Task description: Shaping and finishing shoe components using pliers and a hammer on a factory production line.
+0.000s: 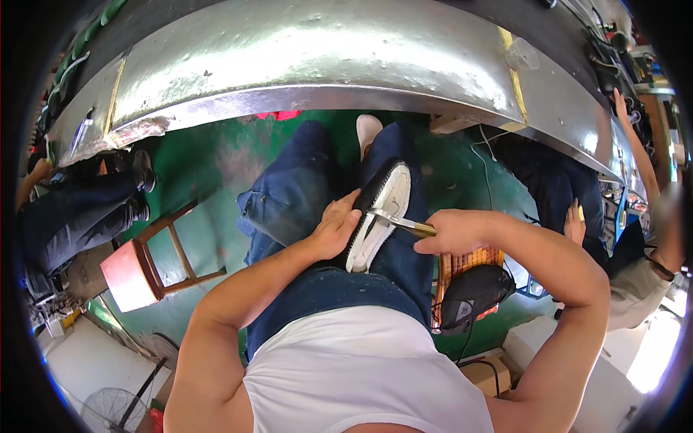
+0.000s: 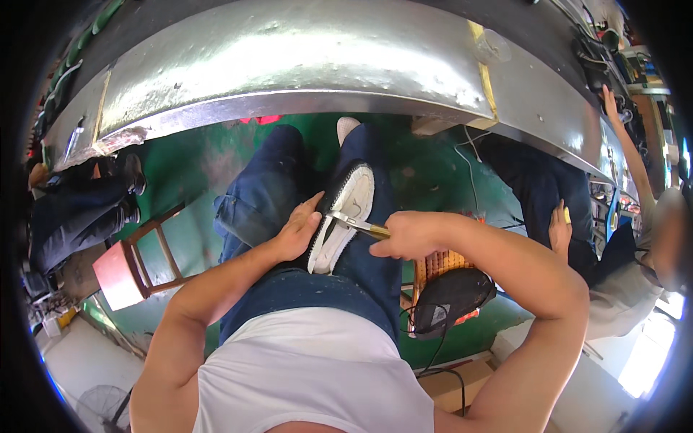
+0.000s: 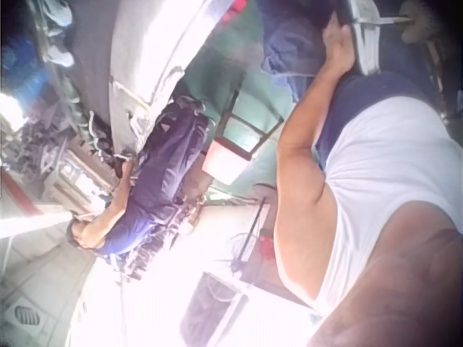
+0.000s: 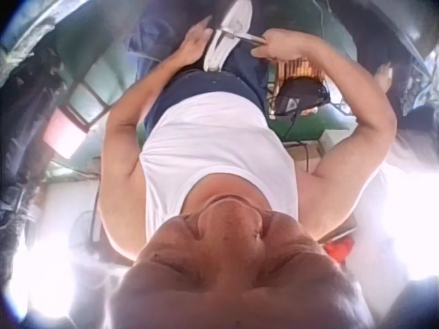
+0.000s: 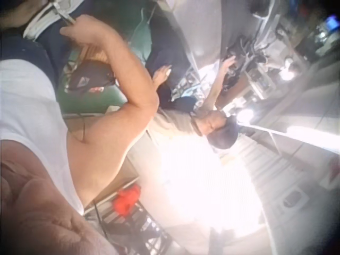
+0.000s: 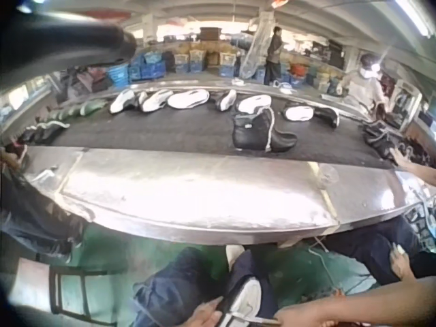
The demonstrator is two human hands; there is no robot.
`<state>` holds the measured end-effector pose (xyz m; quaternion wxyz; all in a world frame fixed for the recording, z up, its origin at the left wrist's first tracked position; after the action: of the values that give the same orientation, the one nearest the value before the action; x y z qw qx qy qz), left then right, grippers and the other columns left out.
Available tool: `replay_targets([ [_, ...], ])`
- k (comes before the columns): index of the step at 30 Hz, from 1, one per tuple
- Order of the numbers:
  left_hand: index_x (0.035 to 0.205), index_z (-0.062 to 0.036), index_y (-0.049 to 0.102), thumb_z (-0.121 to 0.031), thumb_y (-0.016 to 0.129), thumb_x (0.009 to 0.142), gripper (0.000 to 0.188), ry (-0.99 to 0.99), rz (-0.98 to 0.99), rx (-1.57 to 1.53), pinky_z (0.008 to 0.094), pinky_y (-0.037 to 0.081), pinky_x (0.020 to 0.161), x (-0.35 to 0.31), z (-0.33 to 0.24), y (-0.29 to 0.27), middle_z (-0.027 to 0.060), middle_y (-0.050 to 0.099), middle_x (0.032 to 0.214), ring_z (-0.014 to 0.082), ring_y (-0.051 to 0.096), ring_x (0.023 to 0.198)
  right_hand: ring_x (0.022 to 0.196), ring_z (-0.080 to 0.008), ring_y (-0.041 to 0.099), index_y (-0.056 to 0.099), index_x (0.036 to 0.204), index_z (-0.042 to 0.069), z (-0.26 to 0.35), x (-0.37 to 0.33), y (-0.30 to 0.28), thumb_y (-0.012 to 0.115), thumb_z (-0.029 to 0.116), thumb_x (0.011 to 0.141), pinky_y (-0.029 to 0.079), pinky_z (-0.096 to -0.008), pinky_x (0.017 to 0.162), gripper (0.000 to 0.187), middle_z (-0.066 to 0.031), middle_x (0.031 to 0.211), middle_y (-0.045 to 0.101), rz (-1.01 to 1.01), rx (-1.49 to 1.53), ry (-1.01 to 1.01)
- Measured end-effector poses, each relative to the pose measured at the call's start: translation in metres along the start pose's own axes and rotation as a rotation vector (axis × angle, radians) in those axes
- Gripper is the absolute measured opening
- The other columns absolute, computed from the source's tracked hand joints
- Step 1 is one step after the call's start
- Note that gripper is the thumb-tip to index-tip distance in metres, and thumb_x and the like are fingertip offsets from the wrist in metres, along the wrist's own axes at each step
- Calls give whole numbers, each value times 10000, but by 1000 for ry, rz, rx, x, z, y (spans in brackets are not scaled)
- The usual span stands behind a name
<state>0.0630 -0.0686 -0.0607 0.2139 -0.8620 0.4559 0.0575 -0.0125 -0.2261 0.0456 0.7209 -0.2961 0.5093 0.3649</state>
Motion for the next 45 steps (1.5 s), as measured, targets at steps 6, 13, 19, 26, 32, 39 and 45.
replay_targets([
  [6, 1540, 24, 201, -401, 369, 1027, 687, 76, 56, -117, 456, 182, 1190, 2, -4, -4, 270, 331, 1513, 399, 295, 1419, 890, -408, 673, 619, 1006, -14, -5, 21, -16, 655, 264, 896, 530, -503, 771, 301, -229, 893, 675, -306, -346, -253],
  [13, 1574, -50, 139, -428, 652, 897, 930, 100, 119, -241, 460, 201, 1185, 6, -15, -5, 247, 303, 1527, 397, 258, 1429, 853, -363, 668, 609, 1006, 58, -18, 44, -24, 700, 175, 765, 536, -468, 766, 283, -136, 894, 677, -676, -349, -714],
  [19, 1572, -59, 163, -337, 812, 783, 1058, -43, 176, -171, 446, 238, 1172, 14, -18, 1, 229, 341, 1497, 363, 303, 1409, 859, -337, 666, 623, 1025, 73, -36, 36, -14, 711, 166, 744, 530, -442, 787, 308, -111, 887, 676, -824, -264, -664],
  [26, 1561, -173, 270, -451, 814, 741, 1022, -4, 168, -7, 476, 306, 1114, 23, -29, 4, 206, 510, 1358, 387, 447, 1291, 1030, -369, 637, 583, 1245, -2, -55, 16, 11, 701, 169, 835, 502, -410, 922, 460, -193, 1098, 649, -616, 59, -615],
  [32, 1576, -178, 232, -435, 801, 733, 1049, -68, 150, 26, 487, 269, 1130, 19, -29, 7, 214, 490, 1367, 398, 394, 1324, 1191, -411, 544, 472, 1357, -53, -29, -33, 3, 674, 109, 878, 433, -428, 1049, 544, -252, 1242, 566, -1107, -474, -462],
  [39, 1593, -109, 161, -231, 755, 833, 972, -47, -61, 0, 407, 256, 1148, 6, -29, 4, 196, 463, 1392, 327, 371, 1324, 1006, -416, 627, 568, 1225, -45, -52, 27, 29, 626, 148, 927, 494, -455, 895, 360, -247, 1048, 643, -320, 481, -197],
  [45, 1579, -85, 196, -205, 682, 886, 856, 114, -170, 58, 427, 294, 1133, 3, -49, 1, 227, 433, 1428, 382, 407, 1305, 709, -196, 629, 627, 1071, -9, -49, 28, 19, 643, 210, 932, 501, -345, 660, 260, -106, 795, 660, -693, 483, -407],
])
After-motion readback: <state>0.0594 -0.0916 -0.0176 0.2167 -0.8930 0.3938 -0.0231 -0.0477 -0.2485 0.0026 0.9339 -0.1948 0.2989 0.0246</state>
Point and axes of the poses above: each hand's wrist, its own x-axis towards the middle knuckle, its own y-axis out of the palm, z = x × y, the point moved 10 cm from there along x, towards the middle knuckle
